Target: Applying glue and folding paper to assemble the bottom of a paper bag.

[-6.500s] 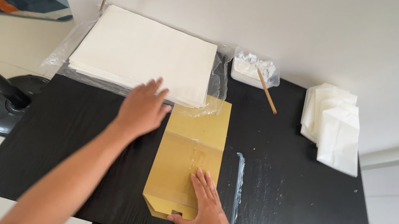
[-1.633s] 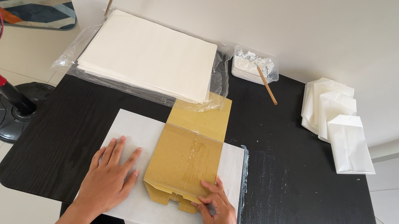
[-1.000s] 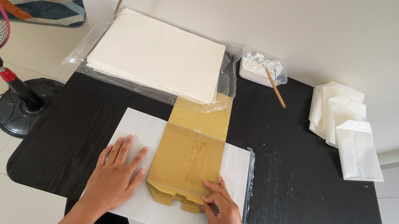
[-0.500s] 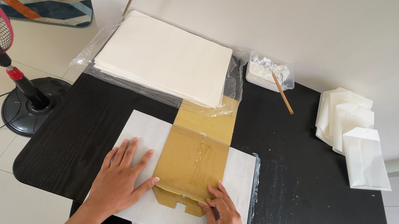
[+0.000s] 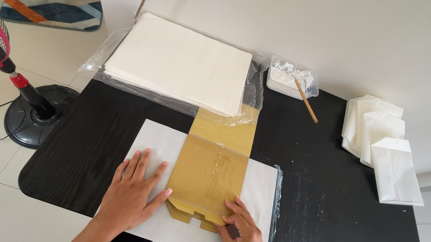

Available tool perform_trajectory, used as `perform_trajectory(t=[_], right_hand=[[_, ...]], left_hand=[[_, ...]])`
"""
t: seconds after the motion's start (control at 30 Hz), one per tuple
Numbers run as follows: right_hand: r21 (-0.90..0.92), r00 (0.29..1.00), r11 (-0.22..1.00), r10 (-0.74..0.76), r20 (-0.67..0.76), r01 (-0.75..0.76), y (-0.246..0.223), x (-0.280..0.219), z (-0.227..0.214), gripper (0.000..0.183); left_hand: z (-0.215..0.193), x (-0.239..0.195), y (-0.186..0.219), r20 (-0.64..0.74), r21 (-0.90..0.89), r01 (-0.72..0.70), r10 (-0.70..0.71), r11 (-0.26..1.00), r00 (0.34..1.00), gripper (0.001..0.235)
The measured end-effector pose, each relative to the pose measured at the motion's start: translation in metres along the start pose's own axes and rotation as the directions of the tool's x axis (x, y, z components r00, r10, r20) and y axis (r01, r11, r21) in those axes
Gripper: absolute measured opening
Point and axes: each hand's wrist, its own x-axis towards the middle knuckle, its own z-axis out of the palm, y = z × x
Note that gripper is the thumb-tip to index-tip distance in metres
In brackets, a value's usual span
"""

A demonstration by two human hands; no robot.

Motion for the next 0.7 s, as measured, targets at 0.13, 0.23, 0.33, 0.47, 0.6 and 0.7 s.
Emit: perform_trajectory(t=[0.13, 0.23, 0.33, 0.47, 0.6, 0.7], right_hand=[[0.000, 0.997, 0.999, 0.051, 0.051, -0.051, -0.008, -0.001, -0.006, 0.007], [-0.012, 0.996, 0.999, 0.033, 0.088, -0.032, -0.012, -0.001, -0.009, 0.014], [0.009, 0.995, 0.999, -0.038, 0.096, 0.037, -0.022, -0.003, -0.015, 0.021], [-0.028, 0.981, 0.999, 0.047, 0.186, -0.043, -0.027, -0.006, -0.020, 0.036], [-0.012, 0.994, 1.000, 0.011, 0.111, -0.010, -0.021, -0.006, -0.012, 0.019], [-0.100, 0.982, 0.988, 0.128, 0.139, -0.115, -0.030, -0.006, -0.013, 0.022]], left_hand=[[0.003, 0.000, -0.002, 0.034, -0.015, -0.001, 0.002, 1.000, 0.999, 0.069], [0.002, 0.001, -0.003, 0.024, -0.023, -0.011, 0.011, 1.000, 1.000, 0.069], [-0.003, 0.002, -0.002, 0.111, -0.057, 0.008, -0.002, 0.998, 0.994, 0.070], [-0.019, -0.006, -0.006, 0.104, -0.072, 0.112, -0.104, 0.991, 0.989, 0.081], [-0.056, -0.023, -0.017, 0.484, -0.091, 0.250, -0.177, 0.964, 0.857, 0.140], [-0.034, -0.057, -0.036, 0.498, 0.067, 0.032, -0.061, 0.997, 0.865, 0.181]])
